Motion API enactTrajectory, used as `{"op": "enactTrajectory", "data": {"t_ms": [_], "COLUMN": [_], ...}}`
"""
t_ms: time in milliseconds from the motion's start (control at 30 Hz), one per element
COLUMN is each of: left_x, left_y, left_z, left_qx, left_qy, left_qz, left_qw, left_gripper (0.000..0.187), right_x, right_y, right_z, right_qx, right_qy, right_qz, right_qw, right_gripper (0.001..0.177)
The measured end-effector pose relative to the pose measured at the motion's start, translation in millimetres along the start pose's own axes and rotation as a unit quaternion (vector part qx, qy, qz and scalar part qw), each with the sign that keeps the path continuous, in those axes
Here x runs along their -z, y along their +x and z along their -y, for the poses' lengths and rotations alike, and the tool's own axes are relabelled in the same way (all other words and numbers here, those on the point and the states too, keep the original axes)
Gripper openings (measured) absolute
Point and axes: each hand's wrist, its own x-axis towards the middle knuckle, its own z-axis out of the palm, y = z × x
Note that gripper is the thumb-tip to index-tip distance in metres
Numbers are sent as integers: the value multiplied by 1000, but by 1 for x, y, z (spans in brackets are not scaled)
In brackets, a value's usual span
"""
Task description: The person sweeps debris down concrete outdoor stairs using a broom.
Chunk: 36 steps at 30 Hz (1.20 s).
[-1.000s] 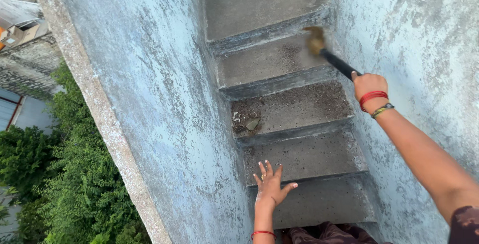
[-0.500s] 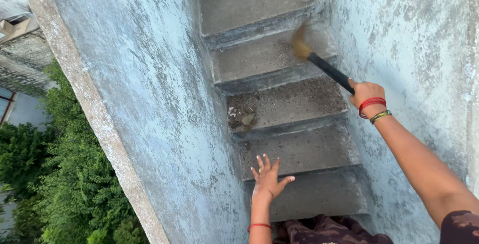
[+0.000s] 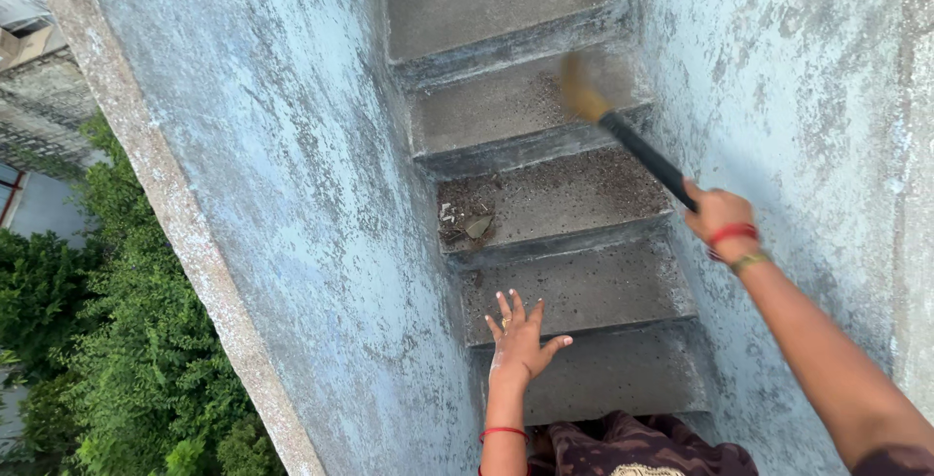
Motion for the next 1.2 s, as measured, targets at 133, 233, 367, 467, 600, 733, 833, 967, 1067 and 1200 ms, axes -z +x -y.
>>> {"op": "enactTrajectory", "data": {"t_ms": [133,233,367,467,600,733,833,967,1067,1200], "left_x": [1,-4,-6,-7,-5,-1,0,1,0,-1], "left_y": [1,1,3,7,10,5,3,3,2,-3], "left_z": [1,-1,-5,-10,-15,-15,-16,-15,-14,-9], "left_qx": [3,6,-2,-17,-27,-12,-2,-3,-1,10], "left_qy": [7,3,10,12,7,14,19,15,20,10], "left_qz": [7,13,28,14,12,16,20,11,8,2], "left_qw": [1000,1000,1000,1000,1000,1000,1000,1000,1000,1000], "left_gripper": [98,98,98,99,97,97,97,95,95,97], "right_x": [5,-19,-47,-48,-15,-16,-41,-53,-34,-17], "right_y": [-36,-26,-5,-6,-38,-81,-75,-82,-116,-116], "right_z": [-16,-16,2,21,14,13,13,15,13,15], "right_qx": [-48,-89,-98,-46,-18,-83,-146,-95,-47,-146], "right_qy": [66,105,89,46,80,111,92,74,135,175], "right_qz": [-7,-33,9,-15,28,15,-11,15,26,91], "right_qw": [997,990,991,998,996,990,985,993,989,969], "right_gripper": [60,67,64,64,62,65,67,71,67,70]}}
